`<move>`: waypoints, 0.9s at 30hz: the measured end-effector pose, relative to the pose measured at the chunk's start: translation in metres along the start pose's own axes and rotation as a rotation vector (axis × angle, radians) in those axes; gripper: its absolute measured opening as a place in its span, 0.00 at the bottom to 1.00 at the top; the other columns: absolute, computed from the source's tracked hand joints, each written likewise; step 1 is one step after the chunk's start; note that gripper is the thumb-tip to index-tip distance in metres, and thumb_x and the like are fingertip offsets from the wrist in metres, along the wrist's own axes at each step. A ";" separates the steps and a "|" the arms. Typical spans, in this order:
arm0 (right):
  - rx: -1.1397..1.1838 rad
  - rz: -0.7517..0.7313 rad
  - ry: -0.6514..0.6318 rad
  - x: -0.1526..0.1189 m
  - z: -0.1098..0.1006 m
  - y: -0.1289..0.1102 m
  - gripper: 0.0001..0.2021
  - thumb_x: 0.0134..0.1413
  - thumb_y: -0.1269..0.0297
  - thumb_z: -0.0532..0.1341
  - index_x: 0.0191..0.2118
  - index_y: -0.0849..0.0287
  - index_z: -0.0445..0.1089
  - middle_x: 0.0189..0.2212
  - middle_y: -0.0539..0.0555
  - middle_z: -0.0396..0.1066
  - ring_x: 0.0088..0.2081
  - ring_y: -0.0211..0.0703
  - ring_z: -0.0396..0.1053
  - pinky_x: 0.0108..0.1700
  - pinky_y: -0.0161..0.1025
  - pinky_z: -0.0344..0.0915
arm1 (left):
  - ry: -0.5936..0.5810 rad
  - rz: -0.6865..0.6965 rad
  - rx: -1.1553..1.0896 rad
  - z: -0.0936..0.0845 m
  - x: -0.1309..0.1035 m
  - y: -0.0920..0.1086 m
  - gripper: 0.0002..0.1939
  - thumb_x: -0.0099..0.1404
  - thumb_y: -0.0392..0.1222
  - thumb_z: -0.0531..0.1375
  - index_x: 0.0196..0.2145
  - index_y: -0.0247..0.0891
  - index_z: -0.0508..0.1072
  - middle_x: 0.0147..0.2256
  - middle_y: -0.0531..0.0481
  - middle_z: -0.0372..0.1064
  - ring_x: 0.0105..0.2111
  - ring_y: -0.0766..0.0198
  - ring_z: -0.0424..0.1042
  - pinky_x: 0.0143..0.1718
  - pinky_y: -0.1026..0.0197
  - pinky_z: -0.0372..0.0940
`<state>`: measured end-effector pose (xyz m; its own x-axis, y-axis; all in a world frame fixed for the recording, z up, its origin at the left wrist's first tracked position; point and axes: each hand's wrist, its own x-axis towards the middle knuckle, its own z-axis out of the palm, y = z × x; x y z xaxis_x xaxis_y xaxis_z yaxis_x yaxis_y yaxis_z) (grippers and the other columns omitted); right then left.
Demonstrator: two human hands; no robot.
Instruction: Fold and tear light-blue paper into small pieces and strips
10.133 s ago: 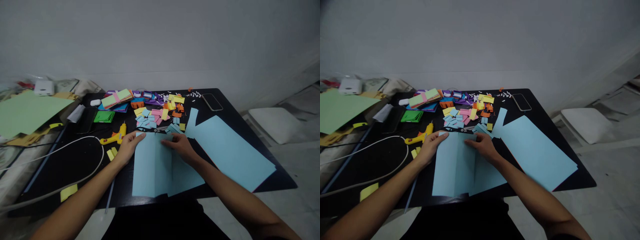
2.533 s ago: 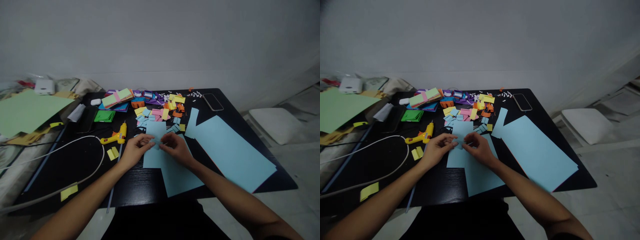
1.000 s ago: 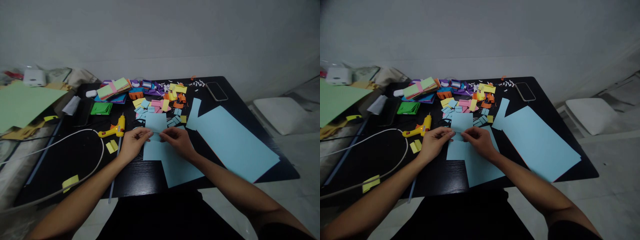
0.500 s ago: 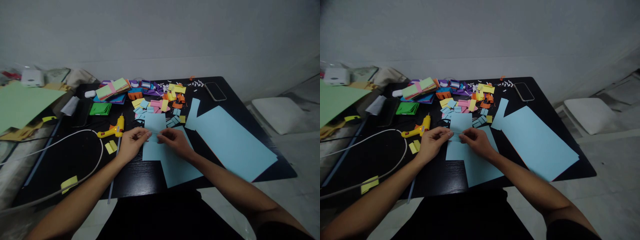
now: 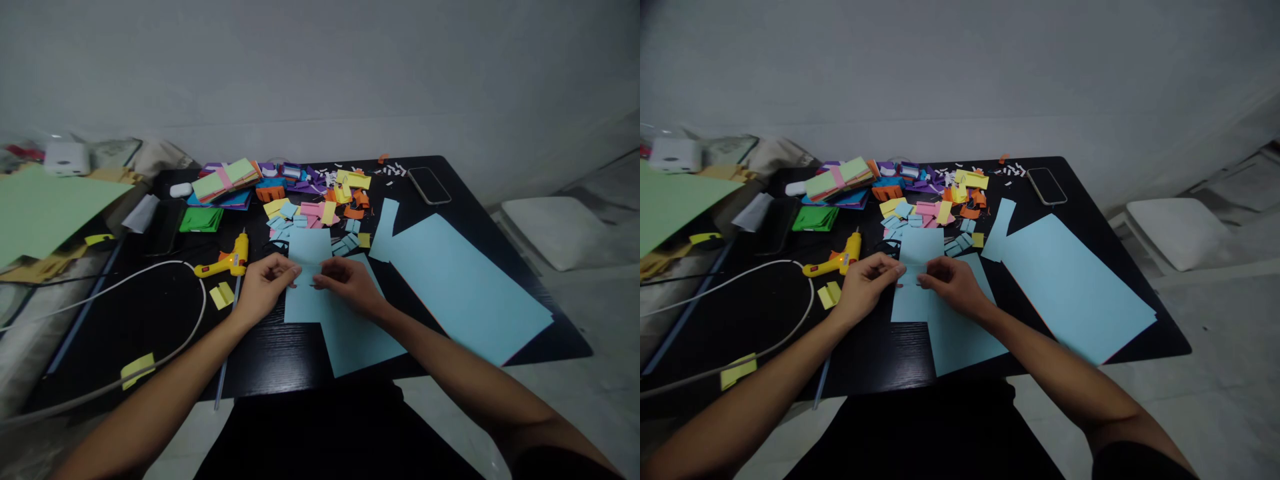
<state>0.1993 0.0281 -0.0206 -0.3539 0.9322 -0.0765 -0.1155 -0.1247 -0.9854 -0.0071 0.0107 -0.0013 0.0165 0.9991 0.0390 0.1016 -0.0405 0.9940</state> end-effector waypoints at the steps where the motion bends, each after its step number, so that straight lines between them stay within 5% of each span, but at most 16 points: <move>1: 0.027 0.015 -0.005 0.001 -0.001 0.001 0.20 0.44 0.49 0.78 0.35 0.57 0.74 0.30 0.51 0.79 0.33 0.43 0.80 0.40 0.43 0.79 | -0.005 -0.002 -0.002 0.000 0.000 0.000 0.07 0.61 0.44 0.69 0.30 0.38 0.79 0.23 0.53 0.73 0.23 0.66 0.72 0.28 0.63 0.70; 10: 0.052 -0.052 0.053 0.002 -0.004 -0.002 0.18 0.51 0.53 0.75 0.40 0.55 0.72 0.29 0.48 0.77 0.31 0.41 0.78 0.38 0.43 0.79 | -0.139 -0.057 0.009 -0.002 0.003 0.002 0.09 0.61 0.44 0.68 0.27 0.37 0.75 0.22 0.52 0.73 0.21 0.66 0.70 0.26 0.63 0.67; 19: -0.021 -0.161 -0.037 -0.003 -0.003 -0.005 0.13 0.53 0.60 0.73 0.43 0.56 0.76 0.38 0.53 0.79 0.39 0.44 0.79 0.48 0.44 0.77 | -0.110 -0.104 -0.052 -0.004 0.005 0.006 0.10 0.61 0.44 0.67 0.28 0.36 0.74 0.20 0.54 0.71 0.21 0.67 0.70 0.28 0.63 0.68; 27: 0.019 -0.157 0.008 -0.002 -0.003 -0.005 0.09 0.57 0.62 0.70 0.43 0.56 0.77 0.37 0.52 0.79 0.35 0.42 0.79 0.44 0.45 0.79 | -0.202 -0.151 -0.130 0.000 0.002 0.009 0.11 0.63 0.45 0.68 0.30 0.36 0.74 0.27 0.47 0.80 0.22 0.65 0.74 0.27 0.62 0.71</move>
<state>0.2032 0.0275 -0.0156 -0.3224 0.9435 0.0768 -0.1865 0.0162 -0.9823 -0.0058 0.0126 0.0076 0.2105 0.9703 -0.1190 -0.0106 0.1240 0.9922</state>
